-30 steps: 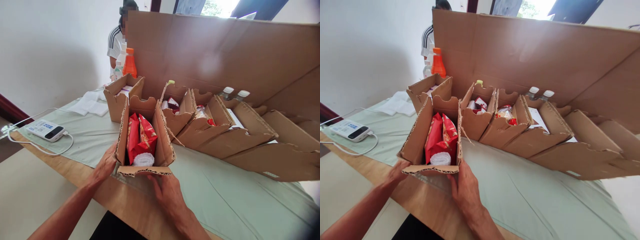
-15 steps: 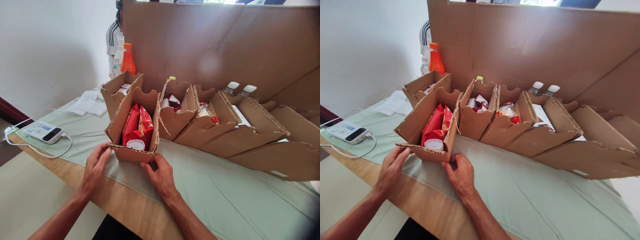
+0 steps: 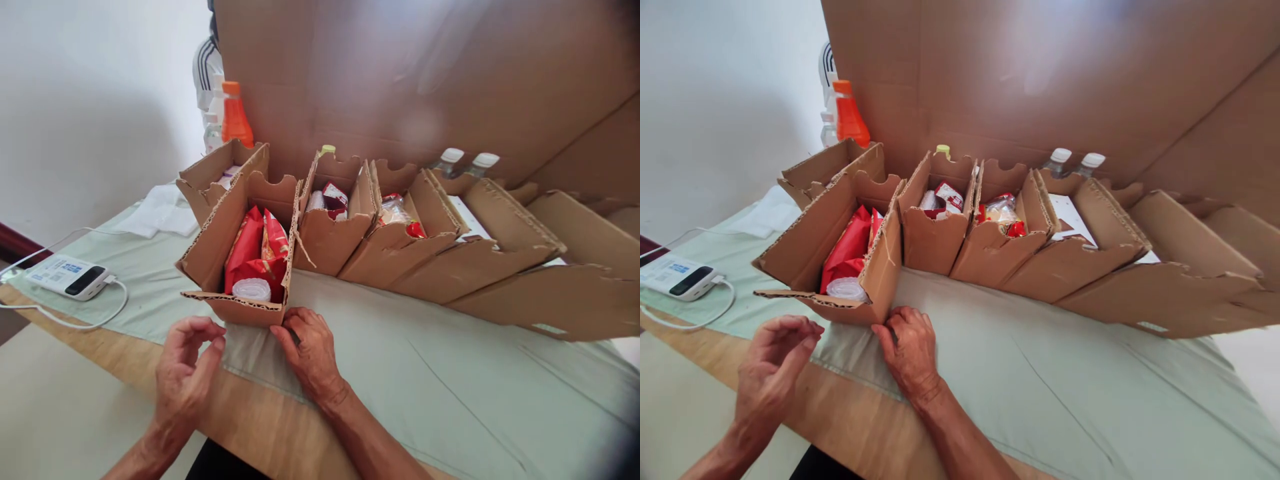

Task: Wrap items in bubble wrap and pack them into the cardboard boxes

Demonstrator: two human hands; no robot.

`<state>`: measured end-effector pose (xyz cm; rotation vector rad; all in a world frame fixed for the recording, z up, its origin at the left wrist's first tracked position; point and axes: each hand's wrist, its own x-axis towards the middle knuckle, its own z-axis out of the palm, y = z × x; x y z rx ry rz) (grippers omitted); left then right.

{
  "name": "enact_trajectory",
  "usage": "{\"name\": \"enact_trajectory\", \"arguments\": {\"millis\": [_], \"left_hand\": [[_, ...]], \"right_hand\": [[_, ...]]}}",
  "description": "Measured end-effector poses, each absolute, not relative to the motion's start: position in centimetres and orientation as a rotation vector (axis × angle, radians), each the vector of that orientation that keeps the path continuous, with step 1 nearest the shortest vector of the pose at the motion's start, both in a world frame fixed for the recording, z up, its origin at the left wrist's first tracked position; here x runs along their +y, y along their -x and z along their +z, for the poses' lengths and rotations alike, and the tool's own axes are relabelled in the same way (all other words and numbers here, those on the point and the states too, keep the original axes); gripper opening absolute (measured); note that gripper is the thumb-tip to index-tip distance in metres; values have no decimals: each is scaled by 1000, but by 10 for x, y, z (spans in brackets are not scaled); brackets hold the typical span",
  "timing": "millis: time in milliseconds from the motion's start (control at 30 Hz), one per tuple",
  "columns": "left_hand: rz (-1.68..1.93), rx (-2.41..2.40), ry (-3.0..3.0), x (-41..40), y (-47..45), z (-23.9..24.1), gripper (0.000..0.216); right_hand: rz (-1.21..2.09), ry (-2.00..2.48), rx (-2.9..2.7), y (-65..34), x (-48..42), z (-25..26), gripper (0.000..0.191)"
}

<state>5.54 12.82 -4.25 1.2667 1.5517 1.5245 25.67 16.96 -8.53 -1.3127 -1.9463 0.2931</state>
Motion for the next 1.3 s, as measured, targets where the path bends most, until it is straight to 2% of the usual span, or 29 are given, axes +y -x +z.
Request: {"name": "enact_trajectory", "arguments": {"millis": [133,367,467,667,800,867,1033,1300], "left_hand": [[1171,1539,-1404,145,-63,-43,24],[1126,1401,-1537,241,-83,-44,56],[1083,1349,-1605,257,-93,-51,67],[1216,1433,-1801,238,-67,-34,46],[1533,1659,-2185,276,-21,15,55],[1504,1763,-2321,309,-3,36,59],[1196,1833,-2430,348,17,57,8],[1156,1575,-2713,227,-15,70,11]], "right_hand": [[315,1320,-1962,-257,169,-85,21],[334,1321,-1922,-256,171,-86,22],[339,1330,-1899,-258,171,-88,24],[359,1311,-1892,-261,173,-88,22],[374,1301,-1901,-261,174,-87,21],[372,1304,-1902,-261,174,-87,20],[352,1305,-1886,-262,177,-87,20],[397,1287,-1847,-261,180,-92,20]]}}
